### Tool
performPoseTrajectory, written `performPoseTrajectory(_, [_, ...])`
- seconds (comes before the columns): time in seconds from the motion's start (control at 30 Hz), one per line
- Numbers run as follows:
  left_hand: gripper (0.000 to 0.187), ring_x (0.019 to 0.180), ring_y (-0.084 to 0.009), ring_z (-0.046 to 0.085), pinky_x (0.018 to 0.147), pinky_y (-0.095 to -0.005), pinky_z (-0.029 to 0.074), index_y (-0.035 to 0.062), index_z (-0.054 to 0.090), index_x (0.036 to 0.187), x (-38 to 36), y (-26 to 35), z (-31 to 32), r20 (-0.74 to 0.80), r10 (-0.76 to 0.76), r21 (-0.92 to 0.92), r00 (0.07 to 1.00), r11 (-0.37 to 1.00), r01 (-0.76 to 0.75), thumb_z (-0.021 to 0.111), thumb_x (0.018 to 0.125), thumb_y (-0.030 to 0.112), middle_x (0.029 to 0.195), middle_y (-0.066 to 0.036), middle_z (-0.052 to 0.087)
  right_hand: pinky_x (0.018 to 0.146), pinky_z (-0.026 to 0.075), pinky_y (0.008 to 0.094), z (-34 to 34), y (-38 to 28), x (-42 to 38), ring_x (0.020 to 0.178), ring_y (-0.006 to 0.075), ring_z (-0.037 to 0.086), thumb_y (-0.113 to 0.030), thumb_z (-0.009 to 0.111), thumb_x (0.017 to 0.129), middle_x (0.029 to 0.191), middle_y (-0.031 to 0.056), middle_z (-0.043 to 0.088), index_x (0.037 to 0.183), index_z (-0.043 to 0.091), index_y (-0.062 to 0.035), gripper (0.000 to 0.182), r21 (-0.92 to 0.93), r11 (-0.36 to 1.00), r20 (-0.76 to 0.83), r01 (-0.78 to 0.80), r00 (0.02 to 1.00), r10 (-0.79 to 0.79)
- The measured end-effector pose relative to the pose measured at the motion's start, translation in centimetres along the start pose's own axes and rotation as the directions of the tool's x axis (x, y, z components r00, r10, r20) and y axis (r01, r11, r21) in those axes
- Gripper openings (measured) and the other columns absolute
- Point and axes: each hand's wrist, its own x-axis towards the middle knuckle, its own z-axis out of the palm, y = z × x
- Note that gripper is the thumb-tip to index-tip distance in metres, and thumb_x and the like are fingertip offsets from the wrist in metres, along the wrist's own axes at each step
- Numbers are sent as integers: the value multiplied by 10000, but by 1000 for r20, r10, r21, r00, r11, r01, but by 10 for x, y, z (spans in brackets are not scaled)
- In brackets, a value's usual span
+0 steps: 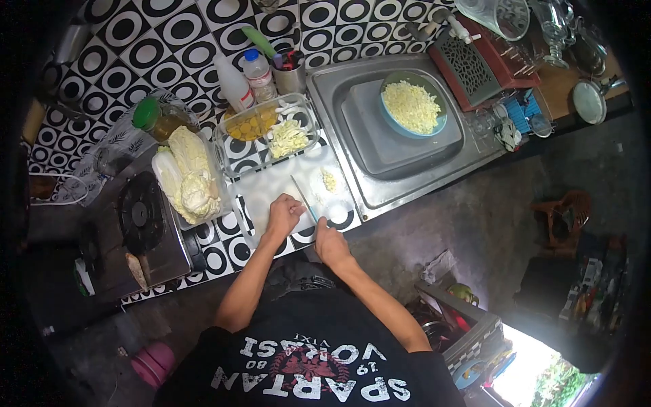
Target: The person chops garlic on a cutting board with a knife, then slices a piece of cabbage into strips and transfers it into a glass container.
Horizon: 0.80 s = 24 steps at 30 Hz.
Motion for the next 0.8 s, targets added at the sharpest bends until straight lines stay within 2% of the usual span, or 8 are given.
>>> performPoseTrajectory(0.13, [135, 638, -214, 599, 607, -299, 489, 5, 694, 824, -8, 0, -13, -60, -21, -84, 998, 996, 16, 708, 701, 59, 810, -111, 600, 750, 460, 545, 11, 0, -1, 858, 511, 563, -64, 531, 786, 815, 344, 583, 1012, 357, 15, 296, 4, 1000, 4, -20, 1000, 20])
performPoseTrajectory(0.23, [171, 635, -192, 600, 608, -276, 498, 14, 694, 863, -16, -6, -22, -85, -50, -131, 995, 991, 39, 713, 698, 53, 837, -99, 608, 746, 472, 527, 30, 6, 5, 854, 493, 578, -67, 495, 809, 826, 328, 593, 1027, 362, 15, 269, -30, 999, 7, -37, 999, 37])
performPoseTrajectory(0.37, [202, 652, -186, 601, 610, -271, 503, 27, 694, 888, -31, -10, -29, -86, -62, -100, 994, 994, 53, 723, 691, 60, 847, -91, 612, 740, 490, 501, 31, 6, 16, 844, 466, 598, -77, 474, 828, 838, 306, 605, 1030, 366, 17, 248, -57, 998, 2, -34, 999, 34])
performPoseTrajectory(0.43, [240, 658, -223, 583, 604, -308, 489, 20, 681, 894, -35, -12, -31, -131, -5, -54, 991, 999, -2, 726, 660, 47, 811, -101, 586, 738, 490, 502, 21, 3, 20, 842, 462, 601, -79, 475, 828, 842, 306, 605, 1029, 365, 17, 248, -81, 996, 3, -39, 999, 39])
performPoseTrajectory(0.6, [272, 671, -205, 576, 603, -310, 488, 34, 682, 916, -50, -24, -44, -141, -25, 22, 990, 999, 28, 743, 654, 76, 812, -92, 593, 741, 490, 502, 3, -9, 10, 848, 455, 604, -71, 470, 825, 843, 308, 605, 1038, 365, 22, 255, -101, 995, 42, 6, 999, -1])
performPoseTrajectory(0.67, [273, 673, -191, 571, 610, -308, 494, 41, 685, 924, -53, -27, -44, -146, -55, 31, 988, 998, 60, 748, 663, 94, 816, -85, 600, 715, 461, 548, 1, -14, 3, 794, 518, 568, -58, 498, 805, 776, 343, 578, 1007, 356, 10, 257, -56, 998, -11, 31, 999, -31])
performPoseTrajectory(0.7, [278, 670, -195, 572, 614, -308, 494, 41, 684, 924, -54, -25, -47, -141, -67, 30, 988, 997, 72, 751, 661, 96, 810, -90, 600, 715, 461, 548, 9, -11, 3, 794, 518, 568, -58, 498, 805, 776, 343, 578, 1007, 356, 10, 257, -58, 998, -9, 30, 999, -30])
performPoseTrajectory(0.8, [287, 663, -201, 575, 623, -307, 492, 40, 683, 928, -56, -26, -44, -130, -70, 2, 989, 998, 71, 756, 657, 100, 801, -98, 602, 753, 478, 506, 34, 3, 9, 854, 467, 594, -58, 445, 825, 840, 330, 594, 1066, 368, 24, 266, -79, 997, 6, -13, 1000, 14])
